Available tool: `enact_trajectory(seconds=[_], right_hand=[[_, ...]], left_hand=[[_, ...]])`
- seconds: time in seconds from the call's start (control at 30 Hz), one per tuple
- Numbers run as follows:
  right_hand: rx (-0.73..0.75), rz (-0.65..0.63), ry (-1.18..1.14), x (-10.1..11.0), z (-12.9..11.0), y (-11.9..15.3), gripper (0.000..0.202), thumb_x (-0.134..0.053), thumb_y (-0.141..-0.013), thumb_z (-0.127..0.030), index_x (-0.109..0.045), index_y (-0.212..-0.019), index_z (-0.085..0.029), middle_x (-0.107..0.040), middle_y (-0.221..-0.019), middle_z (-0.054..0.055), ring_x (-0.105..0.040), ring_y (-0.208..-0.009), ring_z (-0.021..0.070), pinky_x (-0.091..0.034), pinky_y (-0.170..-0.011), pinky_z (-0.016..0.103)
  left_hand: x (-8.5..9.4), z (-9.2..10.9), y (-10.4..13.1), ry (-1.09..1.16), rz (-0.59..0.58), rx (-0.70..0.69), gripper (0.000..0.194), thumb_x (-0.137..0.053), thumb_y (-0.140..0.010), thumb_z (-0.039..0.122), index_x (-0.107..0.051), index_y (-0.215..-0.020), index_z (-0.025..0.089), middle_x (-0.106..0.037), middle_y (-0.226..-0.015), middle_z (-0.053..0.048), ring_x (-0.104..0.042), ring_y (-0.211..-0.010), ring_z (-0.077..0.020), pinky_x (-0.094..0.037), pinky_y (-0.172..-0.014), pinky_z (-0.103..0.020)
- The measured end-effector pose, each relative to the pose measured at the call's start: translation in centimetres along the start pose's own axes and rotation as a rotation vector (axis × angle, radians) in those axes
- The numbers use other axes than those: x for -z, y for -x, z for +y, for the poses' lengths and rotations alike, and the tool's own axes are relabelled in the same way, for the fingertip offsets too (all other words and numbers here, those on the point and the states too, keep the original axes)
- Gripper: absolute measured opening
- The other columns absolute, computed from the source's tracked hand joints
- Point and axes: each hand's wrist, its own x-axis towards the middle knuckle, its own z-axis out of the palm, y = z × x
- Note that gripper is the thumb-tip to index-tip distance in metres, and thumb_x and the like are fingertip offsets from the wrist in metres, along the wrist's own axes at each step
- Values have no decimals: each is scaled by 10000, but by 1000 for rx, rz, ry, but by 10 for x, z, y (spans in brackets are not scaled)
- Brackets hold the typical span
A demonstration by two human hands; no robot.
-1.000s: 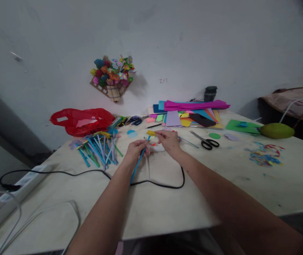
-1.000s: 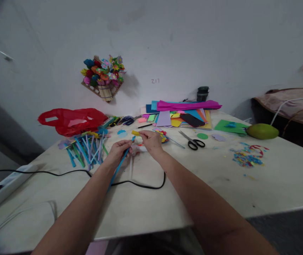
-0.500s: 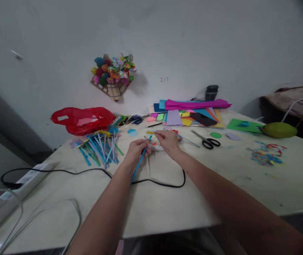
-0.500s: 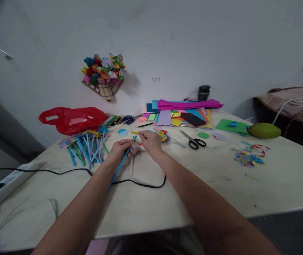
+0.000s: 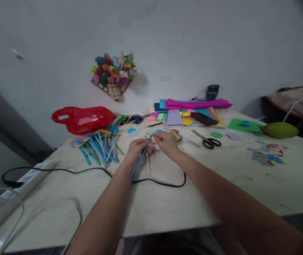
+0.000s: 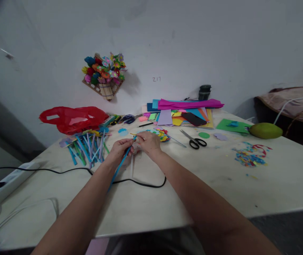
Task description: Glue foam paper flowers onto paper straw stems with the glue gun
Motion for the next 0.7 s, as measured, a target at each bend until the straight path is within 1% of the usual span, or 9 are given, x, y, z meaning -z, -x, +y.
enact_trajectory(seconds=[0.17, 0.27, 0.37, 0.47, 0.6, 0.7], right_hand=[[26, -20, 16, -1, 0, 1, 191, -473, -782, -208, -658, -827, -210, -669, -867, 12, -591, -830, 159, -431, -744, 288], [51, -35, 13, -1, 1, 1, 190, -469, -783, -212, -652, -834, -211, -661, -901, 13, -582, -860, 157, -427, -762, 286], [66, -57, 29, 0, 1, 1, 215, -495, -762, -222, -628, -932, -214, -641, -963, 16, -567, -897, 166, -424, -778, 295], [75, -58, 65, 3, 2, 1, 320, -529, -730, -234, -578, -1046, -215, -612, -1020, 29, -550, -910, 183, -427, -763, 314], [167, -49, 122, 7, 4, -1, 349, -554, -702, -230, -581, -1049, -201, -580, -1064, 56, -492, -970, 217, -405, -795, 350], [248, -71, 168, 12, 5, -2, 364, -555, -698, -220, -582, -1061, -206, -541, -1139, 54, -441, -1017, 241, -365, -842, 388]], left_hand=[[0, 1, 0, 11, 3, -15, 279, -666, -583, 313, -616, -747, 92, -559, -425, -6, -439, -321, -73, -301, -346, -188], [1, 0, 0, 6, 1, -18, 279, -664, -591, 309, -619, -757, 90, -558, -428, -3, -444, -326, -74, -307, -353, -190], [2, -1, 0, 7, 2, -30, 277, -658, -604, 312, -616, -770, 94, -560, -437, 0, -452, -338, -77, -315, -359, -191], [2, -1, 0, 17, 12, -38, 277, -660, -606, 307, -608, -778, 96, -564, -445, -2, -453, -341, -77, -318, -360, -189], [1, 0, 2, 27, 22, -30, 298, -666, -598, 304, -603, -794, 90, -566, -447, -7, -455, -345, -74, -313, -359, -181], [1, 1, 2, 35, 22, -24, 312, -668, -594, 302, -601, -810, 88, -570, -449, -10, -463, -350, -78, -316, -360, -180]])
